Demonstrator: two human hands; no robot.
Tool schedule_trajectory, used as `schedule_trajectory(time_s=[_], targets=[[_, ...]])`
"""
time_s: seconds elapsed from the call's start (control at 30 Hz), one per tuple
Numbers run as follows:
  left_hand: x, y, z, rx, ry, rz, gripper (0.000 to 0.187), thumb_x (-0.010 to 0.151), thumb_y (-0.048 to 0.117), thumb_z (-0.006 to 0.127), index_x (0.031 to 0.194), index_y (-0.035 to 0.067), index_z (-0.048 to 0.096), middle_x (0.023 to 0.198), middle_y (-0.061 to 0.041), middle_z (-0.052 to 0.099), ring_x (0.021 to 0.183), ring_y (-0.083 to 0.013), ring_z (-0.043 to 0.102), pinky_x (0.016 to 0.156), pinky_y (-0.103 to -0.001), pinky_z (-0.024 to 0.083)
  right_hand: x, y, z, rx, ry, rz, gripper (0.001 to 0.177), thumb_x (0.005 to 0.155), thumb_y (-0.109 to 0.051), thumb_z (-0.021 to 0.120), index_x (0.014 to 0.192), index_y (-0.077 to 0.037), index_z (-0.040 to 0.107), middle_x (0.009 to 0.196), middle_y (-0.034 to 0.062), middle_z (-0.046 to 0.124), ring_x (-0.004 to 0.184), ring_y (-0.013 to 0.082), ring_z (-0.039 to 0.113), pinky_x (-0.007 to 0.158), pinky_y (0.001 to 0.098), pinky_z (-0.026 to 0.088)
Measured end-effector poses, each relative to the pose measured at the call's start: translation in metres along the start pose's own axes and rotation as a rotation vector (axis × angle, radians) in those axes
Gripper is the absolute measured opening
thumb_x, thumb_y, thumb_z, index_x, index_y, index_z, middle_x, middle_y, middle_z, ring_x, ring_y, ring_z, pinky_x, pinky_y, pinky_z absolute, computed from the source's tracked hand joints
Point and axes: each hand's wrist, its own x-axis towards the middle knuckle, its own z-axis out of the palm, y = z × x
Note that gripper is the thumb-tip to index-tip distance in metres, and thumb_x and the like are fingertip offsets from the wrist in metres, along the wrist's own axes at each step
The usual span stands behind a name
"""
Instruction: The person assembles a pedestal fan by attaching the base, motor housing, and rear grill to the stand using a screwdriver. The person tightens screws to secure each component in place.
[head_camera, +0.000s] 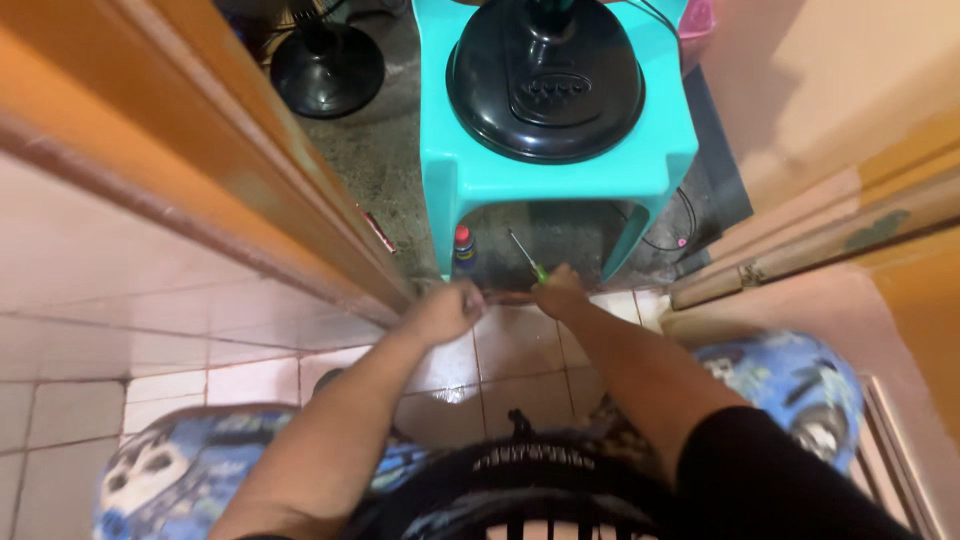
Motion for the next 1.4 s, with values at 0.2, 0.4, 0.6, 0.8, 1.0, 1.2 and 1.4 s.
schedule_trajectory(time_s=[0.2,0.4,0.6,0.8,1.0,1.2,1.4], targets=[[0.044,-0.064,0.081,-0.163,0.008,0.002,0.046,0.089,0.035,0.067,0.127,0.009,0.065,0.115,-0.018,0.072,0.107,-0.0345,0.069,0.093,-0.043,0.054,0.047,-0.01,0.057,-0.196,0.152,-0.036,0.067,0.084,-0.033,0.075,0.133,0.004,0.048,0.132,0.028,0.049,0.124,0.0463,0.05,0.103,0.0549,0.043],[0.06,-0.058,0.074,-0.225,0.358,-0.645,0.081,0.084,0.035,0.082,0.144,0.003,0.038,0.143,-0.025,0.049,0.128,-0.038,0.053,0.105,-0.044,0.043,0.038,-0.058,0.028,-0.127,0.116,-0.064,0.068,0.084,-0.044,0.08,0.13,-0.001,0.053,0.127,0.0219,0.055,0.122,0.0421,0.055,0.101,0.053,0.047],[0.068,-0.051,0.038,-0.286,0.595,-0.215,0.078,0.082,0.007,0.073,0.15,0.007,0.035,0.137,-0.027,0.055,0.127,-0.0426,0.056,0.103,-0.047,0.047,0.034,-0.121,0.022,0.162,0.03,-0.519,0.074,0.071,-0.028,0.087,0.134,-0.007,0.054,0.124,0.0241,0.058,0.116,0.0419,0.058,0.097,0.0488,0.047],[0.074,-0.056,0.037,-0.337,0.533,-0.263,0.077,0.083,0.003,0.069,0.15,0.012,0.034,0.138,-0.026,0.055,0.125,-0.0431,0.059,0.101,-0.046,0.049,0.061,-0.117,0.044,0.44,-0.002,-0.533,0.048,0.078,-0.029,0.079,0.117,-0.006,0.066,0.11,0.0183,0.071,0.101,0.0365,0.07,0.089,0.0441,0.054],[0.074,-0.056,0.037,-0.338,0.535,-0.254,0.077,0.084,0.002,0.068,0.151,0.01,0.032,0.14,-0.026,0.054,0.129,-0.042,0.057,0.106,-0.046,0.047,0.099,-0.084,0.035,0.055,0.345,-0.738,0.052,0.078,-0.03,0.088,0.113,0.0,0.066,0.108,0.0254,0.069,0.1,0.0446,0.065,0.089,0.0518,0.051],[0.075,-0.059,0.042,-0.29,0.572,-0.264,0.08,0.085,-0.001,0.066,0.154,0.006,0.026,0.148,-0.027,0.043,0.134,-0.0437,0.049,0.109,-0.045,0.043,0.09,-0.074,0.03,0.338,0.204,-0.655,0.05,0.074,-0.022,0.087,0.115,-0.004,0.066,0.112,0.0208,0.069,0.104,0.041,0.067,0.092,0.0481,0.053],[0.081,-0.067,0.043,-0.29,0.611,-0.272,0.079,0.085,-0.003,0.063,0.154,0.003,0.025,0.148,-0.028,0.042,0.134,-0.0436,0.05,0.111,-0.045,0.042,0.069,-0.084,0.016,0.563,0.132,-0.484,0.054,0.072,-0.018,0.086,0.118,-0.004,0.062,0.112,0.0178,0.07,0.103,0.0324,0.07,0.088,0.0426,0.056]])
